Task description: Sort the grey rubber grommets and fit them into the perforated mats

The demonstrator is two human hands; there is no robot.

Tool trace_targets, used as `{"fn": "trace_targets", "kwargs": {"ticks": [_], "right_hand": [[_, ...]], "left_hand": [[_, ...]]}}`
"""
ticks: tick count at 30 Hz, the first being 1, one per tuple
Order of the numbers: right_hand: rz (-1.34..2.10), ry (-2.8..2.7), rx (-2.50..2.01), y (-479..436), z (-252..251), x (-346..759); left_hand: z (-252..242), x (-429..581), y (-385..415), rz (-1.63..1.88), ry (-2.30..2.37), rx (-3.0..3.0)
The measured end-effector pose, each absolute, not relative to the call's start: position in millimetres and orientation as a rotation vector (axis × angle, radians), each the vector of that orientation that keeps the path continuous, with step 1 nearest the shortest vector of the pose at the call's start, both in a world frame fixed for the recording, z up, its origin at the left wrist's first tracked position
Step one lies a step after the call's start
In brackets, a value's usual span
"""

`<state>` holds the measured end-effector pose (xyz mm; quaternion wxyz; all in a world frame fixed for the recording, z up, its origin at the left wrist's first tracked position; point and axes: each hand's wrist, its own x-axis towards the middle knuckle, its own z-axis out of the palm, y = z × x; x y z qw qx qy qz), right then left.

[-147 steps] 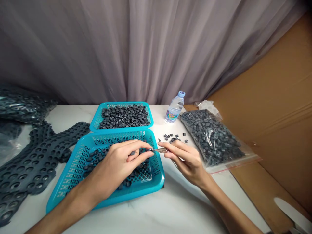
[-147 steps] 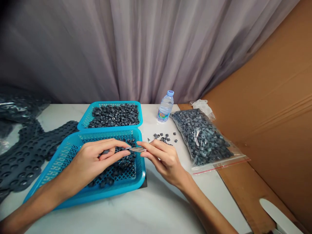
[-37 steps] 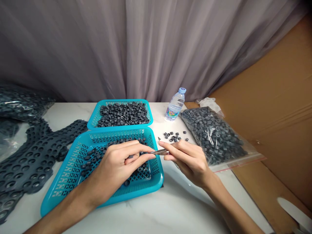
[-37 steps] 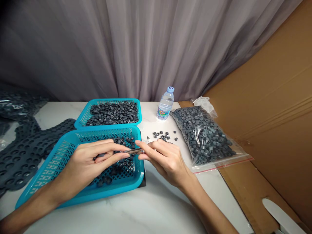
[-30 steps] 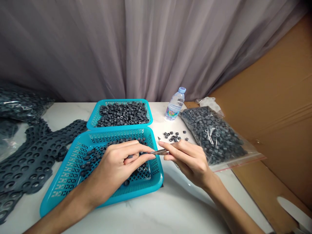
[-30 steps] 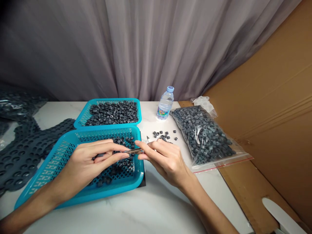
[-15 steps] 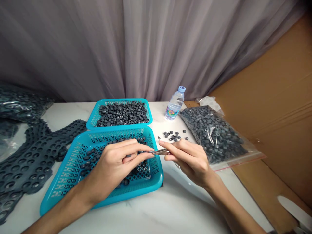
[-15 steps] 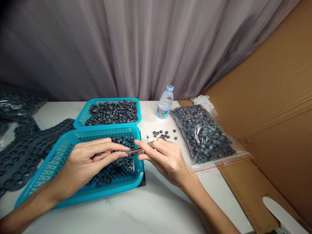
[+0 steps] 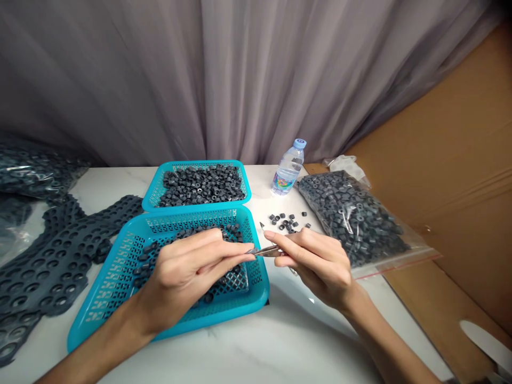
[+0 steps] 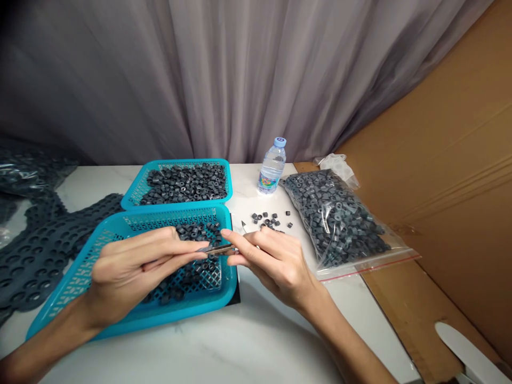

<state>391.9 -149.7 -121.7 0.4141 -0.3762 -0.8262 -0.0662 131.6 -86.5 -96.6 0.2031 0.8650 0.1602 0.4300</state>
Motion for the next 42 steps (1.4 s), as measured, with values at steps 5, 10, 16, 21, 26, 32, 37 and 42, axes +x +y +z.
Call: {"fn": "trace_targets", "kwargs": {"ticks": [5,10,16,21,26,32,37,42], "right_hand": [[-0.188,-2.073,-0.925,-150.7,-118.8,390.3],[-0.210,-2.084,-0.940,-151.5,-115.7,388.6],[-0.232,-2.091,-0.943,-152.0,-114.7,388.2],[-0.229,-2.093,-0.930,-151.7,-114.0,387.7],[-0.236,-2.100,-0.931,-151.4,-113.6,387.4],[-0.265,-2.109,-0.921,-152.5,-112.1,387.0],[-0.298,-2.134,-0.932,-153.7,-113.8,388.7],[-0.290,-2.131,-0.908,-153.7,-113.2,388.4]], "left_hand": [[-96.8,131.9,-85.9,1.198,0.423,2.423],[-99.3,131.3,-86.7,1.155,0.432,2.422],[-100.3,130.5,-87.3,1.158,0.423,2.419],[-99.5,131.1,-87.1,1.157,0.391,2.418],[-99.4,130.6,-87.2,1.126,0.382,2.413],[-100.4,127.7,-87.6,1.113,0.393,2.403],[-102.3,126.9,-86.0,1.089,0.401,2.393],[-102.5,129.6,-84.1,1.136,0.364,2.377]]}}
